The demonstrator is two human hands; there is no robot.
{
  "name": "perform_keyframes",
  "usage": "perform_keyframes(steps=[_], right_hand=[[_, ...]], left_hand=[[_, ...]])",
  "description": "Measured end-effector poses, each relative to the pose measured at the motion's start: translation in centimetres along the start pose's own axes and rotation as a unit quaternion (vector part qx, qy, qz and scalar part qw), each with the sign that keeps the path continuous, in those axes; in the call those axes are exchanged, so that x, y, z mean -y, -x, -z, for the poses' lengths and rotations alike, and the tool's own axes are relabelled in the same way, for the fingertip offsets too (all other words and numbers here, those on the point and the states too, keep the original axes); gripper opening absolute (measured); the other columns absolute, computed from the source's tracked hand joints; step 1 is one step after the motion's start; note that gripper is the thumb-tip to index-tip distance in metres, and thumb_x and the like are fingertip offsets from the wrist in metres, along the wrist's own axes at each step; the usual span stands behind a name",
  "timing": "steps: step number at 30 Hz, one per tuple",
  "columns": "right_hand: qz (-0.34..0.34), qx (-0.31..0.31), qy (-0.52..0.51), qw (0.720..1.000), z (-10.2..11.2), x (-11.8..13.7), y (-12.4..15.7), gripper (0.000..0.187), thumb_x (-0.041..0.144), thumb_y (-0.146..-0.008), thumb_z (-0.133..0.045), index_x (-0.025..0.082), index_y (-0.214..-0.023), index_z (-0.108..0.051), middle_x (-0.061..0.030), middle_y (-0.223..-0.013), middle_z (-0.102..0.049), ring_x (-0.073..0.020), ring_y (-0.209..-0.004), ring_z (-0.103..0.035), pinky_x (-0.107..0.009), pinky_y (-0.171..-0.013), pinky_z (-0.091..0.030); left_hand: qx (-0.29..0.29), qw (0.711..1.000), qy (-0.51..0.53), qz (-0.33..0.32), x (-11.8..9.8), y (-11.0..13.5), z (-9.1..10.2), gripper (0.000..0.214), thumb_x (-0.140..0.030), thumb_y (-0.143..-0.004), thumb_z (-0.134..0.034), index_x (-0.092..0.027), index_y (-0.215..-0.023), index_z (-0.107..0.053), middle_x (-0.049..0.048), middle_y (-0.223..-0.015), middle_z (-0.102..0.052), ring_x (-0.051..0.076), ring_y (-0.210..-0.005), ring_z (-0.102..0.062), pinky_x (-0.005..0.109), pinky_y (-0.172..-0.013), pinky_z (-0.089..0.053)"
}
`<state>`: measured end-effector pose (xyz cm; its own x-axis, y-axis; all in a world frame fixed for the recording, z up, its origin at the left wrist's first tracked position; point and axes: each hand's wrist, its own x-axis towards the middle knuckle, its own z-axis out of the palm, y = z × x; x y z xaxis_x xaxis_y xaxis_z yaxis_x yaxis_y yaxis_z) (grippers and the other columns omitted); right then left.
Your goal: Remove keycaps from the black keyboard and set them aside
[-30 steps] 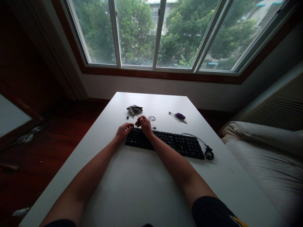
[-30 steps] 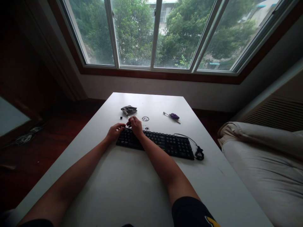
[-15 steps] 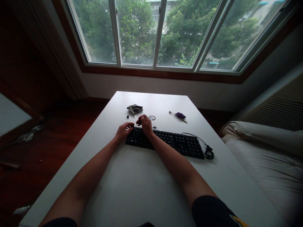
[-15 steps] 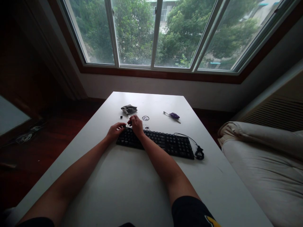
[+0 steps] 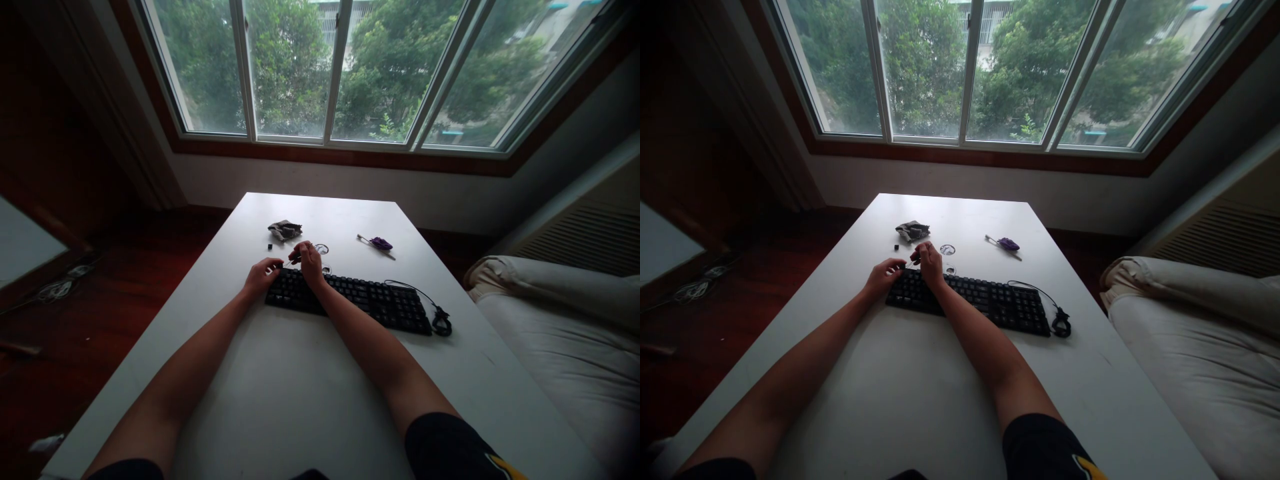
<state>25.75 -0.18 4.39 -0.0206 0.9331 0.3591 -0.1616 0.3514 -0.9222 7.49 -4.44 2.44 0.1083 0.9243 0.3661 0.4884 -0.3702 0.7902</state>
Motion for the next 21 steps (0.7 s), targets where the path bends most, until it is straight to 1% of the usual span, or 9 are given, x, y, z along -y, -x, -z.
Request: perform_keyframes(steps=[8, 14, 18, 21], right_hand=[[0.007, 0.001, -0.010, 1.000, 0.0, -0.3, 0.0, 0.035, 0.053, -0.097, -0.048, 0.021, -0.088, -0.059, -0.0012, -0.071, -0.070, -0.0138, -0.056, -0.062, -0.026, -0.054, -0.054], [0.006, -0.003, -0.003, 1.000, 0.0, -0.4, 0.0, 0.034, 0.052, -0.098, -0.048, 0.021, -0.088, -0.059, -0.0009, -0.069, -0.069, -0.0135, -0.055, -0.061, -0.025, -0.053, -0.053], [0.002, -0.001, 0.005, 1.000, 0.1, -0.3, 0.0, 0.033, 0.051, -0.098, -0.047, 0.021, -0.088, -0.059, -0.0003, -0.068, -0.068, -0.0132, -0.054, -0.060, -0.025, -0.053, -0.053], [-0.003, -0.001, 0.006, 1.000, 0.1, -0.2, 0.0, 0.033, 0.050, -0.098, -0.047, 0.021, -0.087, -0.059, -0.0001, -0.066, -0.068, -0.0132, -0.054, -0.060, -0.024, -0.052, -0.053]], left_hand=[[0.001, 1.000, -0.013, -0.011, 0.4, -0.1, 0.0, 0.031, -0.023, -0.087, -0.062, -0.025, -0.116, -0.073, 0.0042, -0.108, -0.074, 0.018, -0.089, -0.068, 0.032, -0.077, -0.056], [-0.011, 0.999, -0.028, -0.019, 0.4, 0.0, 0.0, 0.029, -0.024, -0.088, -0.061, -0.025, -0.114, -0.072, 0.0042, -0.109, -0.073, 0.018, -0.090, -0.068, 0.032, -0.078, -0.056], [-0.046, 0.998, -0.030, 0.005, 0.9, -0.2, 0.1, 0.026, -0.024, -0.087, -0.062, -0.024, -0.112, -0.071, 0.0028, -0.105, -0.075, 0.018, -0.090, -0.069, 0.032, -0.081, -0.055], [-0.077, 0.995, -0.031, 0.046, 1.6, -0.9, 0.4, 0.025, -0.026, -0.087, -0.063, -0.023, -0.111, -0.069, 0.0023, -0.103, -0.075, 0.018, -0.093, -0.070, 0.032, -0.083, -0.055]])
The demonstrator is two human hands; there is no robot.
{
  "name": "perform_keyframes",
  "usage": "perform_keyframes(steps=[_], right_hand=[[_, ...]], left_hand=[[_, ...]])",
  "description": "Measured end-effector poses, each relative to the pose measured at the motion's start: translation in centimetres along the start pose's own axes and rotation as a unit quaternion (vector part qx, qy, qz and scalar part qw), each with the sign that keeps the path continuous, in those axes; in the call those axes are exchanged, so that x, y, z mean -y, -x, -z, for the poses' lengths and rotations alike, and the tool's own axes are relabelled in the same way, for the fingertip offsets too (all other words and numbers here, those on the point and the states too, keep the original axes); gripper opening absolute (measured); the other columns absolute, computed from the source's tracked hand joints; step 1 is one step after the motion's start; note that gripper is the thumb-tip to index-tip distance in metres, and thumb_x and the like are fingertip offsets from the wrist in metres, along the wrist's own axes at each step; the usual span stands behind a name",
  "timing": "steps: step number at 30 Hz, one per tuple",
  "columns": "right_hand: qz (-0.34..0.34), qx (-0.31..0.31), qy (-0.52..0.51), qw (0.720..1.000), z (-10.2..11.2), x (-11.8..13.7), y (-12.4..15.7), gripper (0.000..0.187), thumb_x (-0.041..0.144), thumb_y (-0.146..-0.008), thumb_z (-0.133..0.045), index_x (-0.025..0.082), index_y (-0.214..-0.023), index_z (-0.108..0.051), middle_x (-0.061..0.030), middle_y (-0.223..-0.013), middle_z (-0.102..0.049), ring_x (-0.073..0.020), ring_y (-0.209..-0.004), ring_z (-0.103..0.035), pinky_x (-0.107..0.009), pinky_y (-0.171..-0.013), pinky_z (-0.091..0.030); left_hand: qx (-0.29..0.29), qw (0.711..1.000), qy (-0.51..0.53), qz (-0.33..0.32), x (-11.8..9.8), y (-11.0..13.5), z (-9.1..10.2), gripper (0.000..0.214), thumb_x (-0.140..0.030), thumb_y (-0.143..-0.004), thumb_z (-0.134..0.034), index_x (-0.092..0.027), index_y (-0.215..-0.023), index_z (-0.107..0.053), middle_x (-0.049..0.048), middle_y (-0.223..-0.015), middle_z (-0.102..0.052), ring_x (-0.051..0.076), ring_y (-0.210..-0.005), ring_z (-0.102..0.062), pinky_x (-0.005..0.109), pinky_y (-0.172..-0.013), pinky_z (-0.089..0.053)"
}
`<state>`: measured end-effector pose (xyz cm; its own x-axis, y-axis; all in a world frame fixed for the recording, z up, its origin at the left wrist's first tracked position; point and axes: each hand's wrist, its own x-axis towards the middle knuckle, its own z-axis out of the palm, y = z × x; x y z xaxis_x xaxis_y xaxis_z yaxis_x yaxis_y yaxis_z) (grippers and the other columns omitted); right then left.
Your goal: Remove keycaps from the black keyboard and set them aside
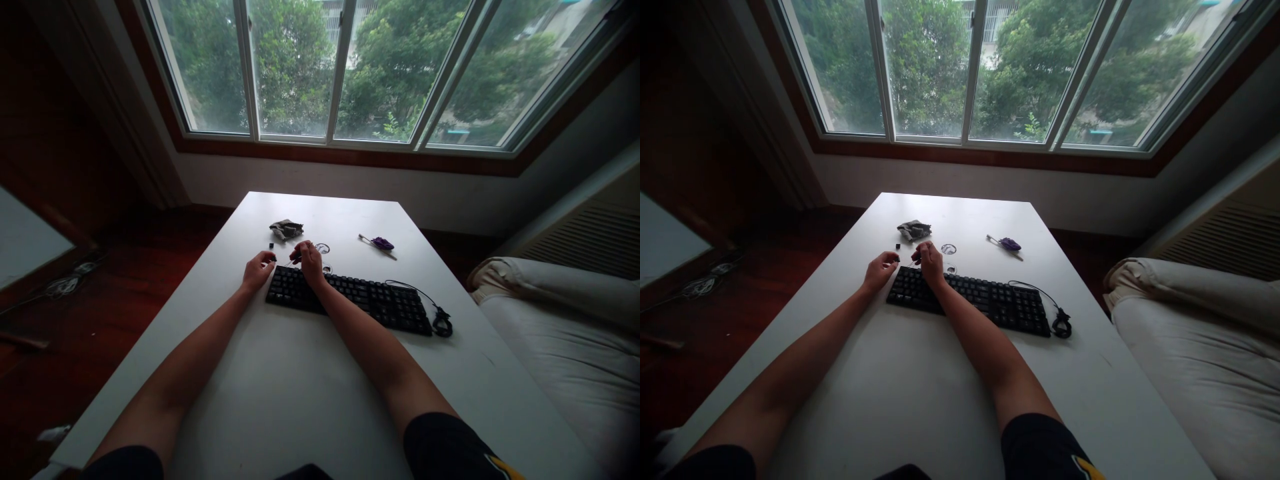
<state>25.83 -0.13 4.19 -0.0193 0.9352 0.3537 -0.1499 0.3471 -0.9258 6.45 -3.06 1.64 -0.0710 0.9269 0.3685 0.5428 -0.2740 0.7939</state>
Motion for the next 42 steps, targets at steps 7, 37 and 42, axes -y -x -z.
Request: perform_keyframes(steps=[7, 37, 42], right_hand=[[-0.005, 0.003, -0.002, 1.000, 0.0, 0.0, 0.0, 0.032, 0.049, -0.097, -0.047, 0.021, -0.086, -0.058, -0.0003, -0.067, -0.068, -0.0135, -0.055, -0.061, -0.024, -0.053, -0.053], [-0.018, 0.005, 0.016, 1.000, 0.0, 0.4, 0.0, 0.033, 0.050, -0.097, -0.046, 0.022, -0.086, -0.059, -0.0006, -0.068, -0.070, -0.0132, -0.053, -0.061, -0.024, -0.053, -0.052], [-0.019, 0.002, 0.020, 1.000, 0.0, 0.2, 0.0, 0.034, 0.051, -0.097, -0.046, 0.022, -0.085, -0.059, -0.0002, -0.068, -0.070, -0.0122, -0.051, -0.059, -0.024, -0.053, -0.051]], left_hand=[[0.027, 0.988, -0.154, 0.001, 0.5, -3.2, 0.0, 0.023, -0.024, -0.082, -0.067, -0.024, -0.104, -0.075, 0.0055, -0.109, -0.072, 0.025, -0.100, -0.064, 0.041, -0.095, -0.051], [0.029, 0.976, -0.216, 0.001, 3.8, -9.2, -2.4, 0.028, -0.026, -0.081, -0.068, -0.029, -0.108, -0.076, 0.0056, -0.115, -0.070, 0.026, -0.111, -0.056, 0.041, -0.101, -0.045], [0.031, 0.972, -0.228, -0.037, 3.6, -9.0, -2.2, 0.026, -0.024, -0.083, -0.065, -0.027, -0.106, -0.077, 0.0076, -0.114, -0.070, 0.028, -0.113, -0.056, 0.043, -0.105, -0.044]])
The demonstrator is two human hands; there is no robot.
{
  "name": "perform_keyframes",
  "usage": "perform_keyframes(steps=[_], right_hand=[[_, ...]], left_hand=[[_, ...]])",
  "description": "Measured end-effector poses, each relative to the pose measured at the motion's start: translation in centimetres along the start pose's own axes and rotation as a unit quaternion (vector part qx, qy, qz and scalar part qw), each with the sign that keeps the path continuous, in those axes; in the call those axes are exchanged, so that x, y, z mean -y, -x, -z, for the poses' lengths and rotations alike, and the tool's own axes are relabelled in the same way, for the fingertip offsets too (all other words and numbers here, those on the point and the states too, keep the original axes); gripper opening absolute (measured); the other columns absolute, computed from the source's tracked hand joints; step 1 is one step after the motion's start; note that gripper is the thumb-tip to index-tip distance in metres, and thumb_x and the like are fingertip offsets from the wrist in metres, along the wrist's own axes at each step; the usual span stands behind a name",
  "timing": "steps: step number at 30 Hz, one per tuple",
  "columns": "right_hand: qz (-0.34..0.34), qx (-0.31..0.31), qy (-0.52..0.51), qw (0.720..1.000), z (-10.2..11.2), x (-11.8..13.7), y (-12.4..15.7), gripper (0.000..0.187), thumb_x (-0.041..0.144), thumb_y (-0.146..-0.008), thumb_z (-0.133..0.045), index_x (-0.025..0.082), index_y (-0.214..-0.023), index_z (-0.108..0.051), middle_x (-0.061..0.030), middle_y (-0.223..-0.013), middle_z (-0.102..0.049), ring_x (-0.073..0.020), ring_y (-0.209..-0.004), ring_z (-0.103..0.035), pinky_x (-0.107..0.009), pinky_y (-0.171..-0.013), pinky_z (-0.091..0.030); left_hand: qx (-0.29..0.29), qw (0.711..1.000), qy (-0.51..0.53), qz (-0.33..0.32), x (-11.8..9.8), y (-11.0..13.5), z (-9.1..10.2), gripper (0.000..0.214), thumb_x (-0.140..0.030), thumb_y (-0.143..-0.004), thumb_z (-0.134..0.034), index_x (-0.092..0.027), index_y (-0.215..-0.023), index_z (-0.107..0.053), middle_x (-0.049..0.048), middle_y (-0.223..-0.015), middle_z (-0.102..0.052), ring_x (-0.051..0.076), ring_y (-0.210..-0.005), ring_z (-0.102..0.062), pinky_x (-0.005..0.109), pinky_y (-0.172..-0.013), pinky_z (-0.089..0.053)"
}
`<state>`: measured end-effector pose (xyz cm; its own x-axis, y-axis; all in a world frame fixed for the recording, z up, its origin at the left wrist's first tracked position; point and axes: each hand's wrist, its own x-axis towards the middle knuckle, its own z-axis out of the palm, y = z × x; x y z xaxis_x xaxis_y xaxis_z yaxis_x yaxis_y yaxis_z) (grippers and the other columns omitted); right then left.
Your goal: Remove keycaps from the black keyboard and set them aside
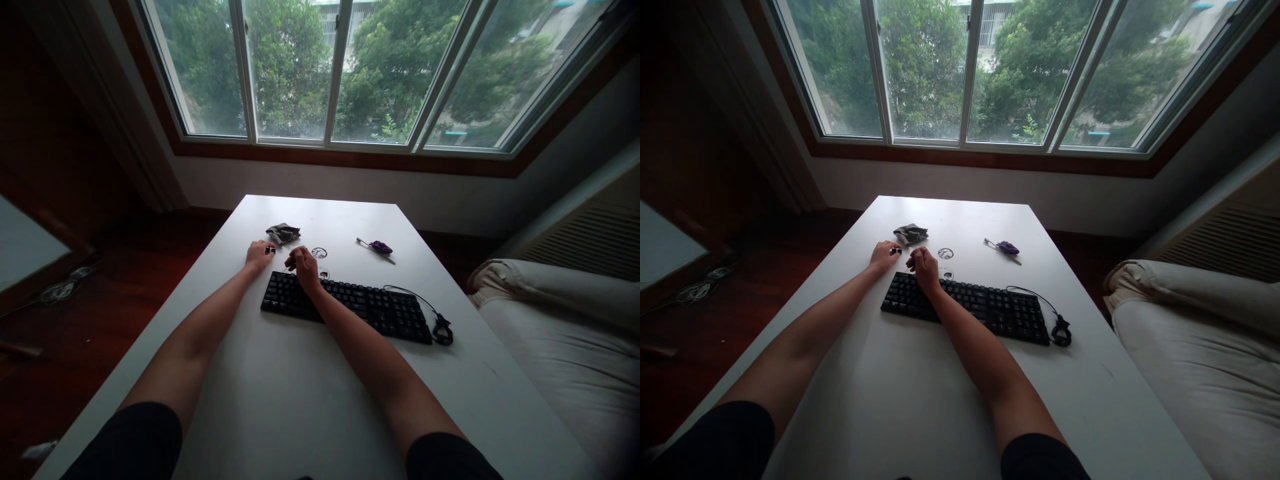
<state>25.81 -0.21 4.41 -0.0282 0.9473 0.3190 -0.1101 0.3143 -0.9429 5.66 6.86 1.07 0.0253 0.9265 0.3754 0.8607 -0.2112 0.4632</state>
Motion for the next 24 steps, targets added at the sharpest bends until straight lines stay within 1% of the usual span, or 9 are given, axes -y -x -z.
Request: perform_keyframes(steps=[6, 14, 24], right_hand=[[0.002, 0.003, -0.005, 1.000, 0.0, -0.2, 0.0, 0.034, 0.051, -0.098, -0.046, 0.021, -0.087, -0.059, -0.0005, -0.068, -0.069, -0.0127, -0.052, -0.060, -0.023, -0.051, -0.051], [-0.002, 0.003, -0.011, 1.000, 0.0, -0.2, 0.0, 0.034, 0.051, -0.097, -0.047, 0.021, -0.086, -0.060, -0.0009, -0.068, -0.070, -0.0132, -0.053, -0.061, -0.024, -0.051, -0.051], [-0.003, 0.008, -0.007, 1.000, 0.1, -0.2, 0.0, 0.033, 0.051, -0.097, -0.047, 0.022, -0.086, -0.059, -0.0008, -0.068, -0.070, -0.0134, -0.054, -0.062, -0.023, -0.052, -0.051]], left_hand=[[-0.003, 0.998, -0.029, -0.049, 0.1, 0.2, 0.4, 0.025, -0.022, -0.086, -0.062, -0.026, -0.106, -0.077, 0.0088, -0.112, -0.070, 0.030, -0.112, -0.055, 0.047, -0.105, -0.045], [-0.005, 0.999, -0.021, -0.049, 0.2, 0.4, 0.8, 0.028, -0.020, -0.086, -0.062, -0.028, -0.107, -0.078, 0.0087, -0.111, -0.071, 0.030, -0.112, -0.055, 0.047, -0.105, -0.046], [-0.003, 0.998, -0.019, -0.052, 1.2, 0.4, 1.4, 0.028, -0.018, -0.087, -0.061, -0.028, -0.107, -0.078, 0.0082, -0.113, -0.070, 0.030, -0.113, -0.055, 0.047, -0.105, -0.047]])
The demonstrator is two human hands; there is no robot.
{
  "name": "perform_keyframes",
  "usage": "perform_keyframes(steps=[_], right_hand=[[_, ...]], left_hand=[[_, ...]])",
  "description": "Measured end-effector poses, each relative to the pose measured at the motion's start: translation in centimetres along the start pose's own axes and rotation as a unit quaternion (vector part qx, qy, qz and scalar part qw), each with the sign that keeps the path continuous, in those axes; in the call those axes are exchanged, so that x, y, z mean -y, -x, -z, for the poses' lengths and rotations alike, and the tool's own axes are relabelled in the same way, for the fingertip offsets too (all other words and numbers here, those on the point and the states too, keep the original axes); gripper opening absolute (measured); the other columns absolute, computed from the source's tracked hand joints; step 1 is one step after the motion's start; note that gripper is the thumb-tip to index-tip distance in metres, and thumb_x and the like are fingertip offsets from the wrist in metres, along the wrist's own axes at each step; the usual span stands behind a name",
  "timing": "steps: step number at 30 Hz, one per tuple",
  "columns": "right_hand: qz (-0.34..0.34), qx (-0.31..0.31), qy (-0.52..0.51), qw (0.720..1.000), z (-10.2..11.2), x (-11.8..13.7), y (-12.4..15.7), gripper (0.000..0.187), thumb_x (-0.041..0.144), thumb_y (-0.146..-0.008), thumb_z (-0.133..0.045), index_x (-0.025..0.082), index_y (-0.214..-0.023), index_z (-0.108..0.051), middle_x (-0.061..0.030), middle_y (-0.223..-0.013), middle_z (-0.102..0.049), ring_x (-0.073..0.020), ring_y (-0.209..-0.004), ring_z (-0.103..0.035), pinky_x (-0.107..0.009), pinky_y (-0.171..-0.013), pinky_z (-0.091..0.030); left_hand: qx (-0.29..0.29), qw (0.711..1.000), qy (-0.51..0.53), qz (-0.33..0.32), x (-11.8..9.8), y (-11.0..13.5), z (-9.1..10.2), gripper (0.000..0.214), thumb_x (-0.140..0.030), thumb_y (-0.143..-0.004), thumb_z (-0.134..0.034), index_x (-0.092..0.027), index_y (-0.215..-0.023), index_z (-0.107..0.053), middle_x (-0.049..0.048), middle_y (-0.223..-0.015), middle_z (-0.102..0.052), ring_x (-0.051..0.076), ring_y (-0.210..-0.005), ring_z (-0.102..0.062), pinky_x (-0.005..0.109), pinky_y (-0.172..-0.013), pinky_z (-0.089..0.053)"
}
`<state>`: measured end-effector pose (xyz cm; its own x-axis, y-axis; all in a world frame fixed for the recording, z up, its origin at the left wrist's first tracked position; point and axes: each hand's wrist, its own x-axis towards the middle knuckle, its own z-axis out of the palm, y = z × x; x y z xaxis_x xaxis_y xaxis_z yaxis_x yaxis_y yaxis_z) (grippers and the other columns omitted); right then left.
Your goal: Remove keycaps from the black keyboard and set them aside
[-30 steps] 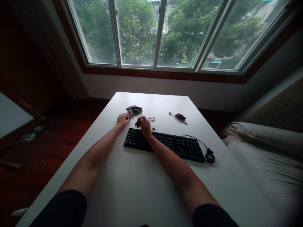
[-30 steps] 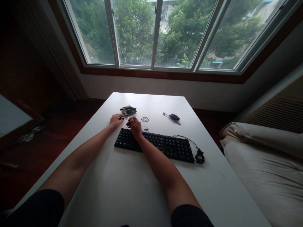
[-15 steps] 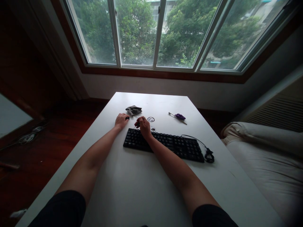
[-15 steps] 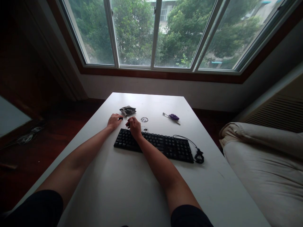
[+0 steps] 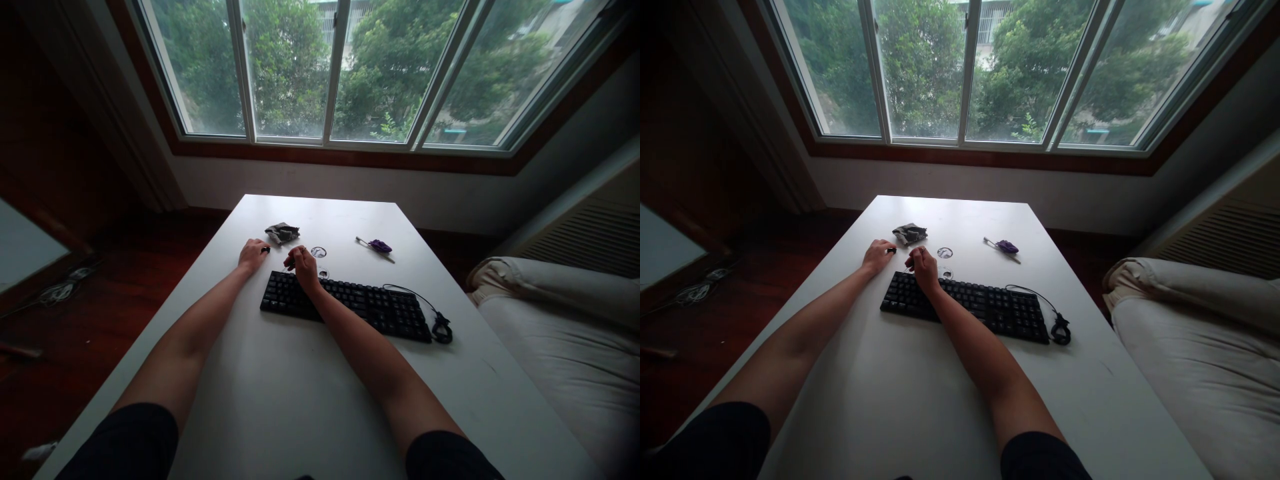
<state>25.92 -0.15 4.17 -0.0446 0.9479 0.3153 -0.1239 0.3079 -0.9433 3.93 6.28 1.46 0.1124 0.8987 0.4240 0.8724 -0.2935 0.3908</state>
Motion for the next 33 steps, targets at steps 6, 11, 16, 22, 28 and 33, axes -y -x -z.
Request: perform_keyframes(steps=[6, 11, 16, 22, 28, 33], right_hand=[[-0.004, 0.000, -0.004, 1.000, 0.0, 0.0, 0.0, 0.033, 0.050, -0.097, -0.046, 0.022, -0.086, -0.059, -0.0005, -0.068, -0.070, -0.0126, -0.052, -0.060, -0.023, -0.051, -0.052], [-0.003, -0.003, -0.006, 1.000, -0.1, 0.0, 0.0, 0.033, 0.051, -0.096, -0.047, 0.022, -0.085, -0.059, -0.0008, -0.069, -0.070, -0.0130, -0.054, -0.061, -0.023, -0.051, -0.052], [-0.002, 0.001, -0.011, 1.000, -0.1, 0.0, 0.0, 0.032, 0.050, -0.096, -0.048, 0.022, -0.085, -0.059, -0.0008, -0.068, -0.069, -0.0136, -0.055, -0.062, -0.024, -0.051, -0.053], [-0.003, 0.001, -0.006, 1.000, -0.1, -0.1, 0.0, 0.034, 0.053, -0.096, -0.048, 0.022, -0.086, -0.059, -0.0003, -0.067, -0.069, -0.0133, -0.054, -0.062, -0.024, -0.052, -0.052], [-0.003, 0.000, -0.001, 1.000, -0.1, -0.1, 0.0, 0.033, 0.051, -0.097, -0.047, 0.022, -0.086, -0.059, -0.0005, -0.068, -0.070, -0.0133, -0.054, -0.062, -0.024, -0.051, -0.052], [0.004, 0.005, -0.006, 1.000, -0.1, -0.1, 0.0, 0.032, 0.049, -0.097, -0.047, 0.022, -0.086, -0.059, -0.0006, -0.068, -0.070, -0.0137, -0.054, -0.063, -0.024, -0.051, -0.053]], left_hand=[[0.000, 1.000, -0.008, -0.005, 0.8, 0.1, 0.3, 0.027, -0.019, -0.088, -0.061, -0.028, -0.108, -0.078, 0.0090, -0.112, -0.066, 0.029, -0.112, -0.055, 0.044, -0.105, -0.048], [-0.001, 1.000, -0.021, 0.006, 1.1, 0.1, 0.7, 0.028, -0.020, -0.087, -0.062, -0.029, -0.108, -0.078, 0.0091, -0.110, -0.064, 0.029, -0.111, -0.055, 0.043, -0.104, -0.049], [-0.005, 1.000, -0.021, 0.013, 1.3, 0.1, 0.7, 0.028, -0.020, -0.088, -0.060, -0.029, -0.107, -0.078, 0.0094, -0.108, -0.063, 0.029, -0.109, -0.056, 0.043, -0.103, -0.050], [-0.011, 1.000, -0.024, 0.013, 1.4, 0.3, 0.6, 0.028, -0.019, -0.089, -0.059, -0.028, -0.109, -0.077, 0.0093, -0.110, -0.062, 0.028, -0.110, -0.057, 0.041, -0.101, -0.050], [-0.008, 0.999, -0.046, 0.019, 0.9, 0.6, 0.9, 0.027, -0.020, -0.090, -0.059, -0.028, -0.110, -0.077, 0.0097, -0.109, -0.061, 0.028, -0.111, -0.055, 0.041, -0.099, -0.050], [-0.014, 0.999, -0.043, 0.011, 1.0, 0.6, 0.8, 0.027, -0.019, -0.090, -0.060, -0.027, -0.109, -0.076, 0.0098, -0.109, -0.060, 0.028, -0.110, -0.055, 0.041, -0.100, -0.050]])
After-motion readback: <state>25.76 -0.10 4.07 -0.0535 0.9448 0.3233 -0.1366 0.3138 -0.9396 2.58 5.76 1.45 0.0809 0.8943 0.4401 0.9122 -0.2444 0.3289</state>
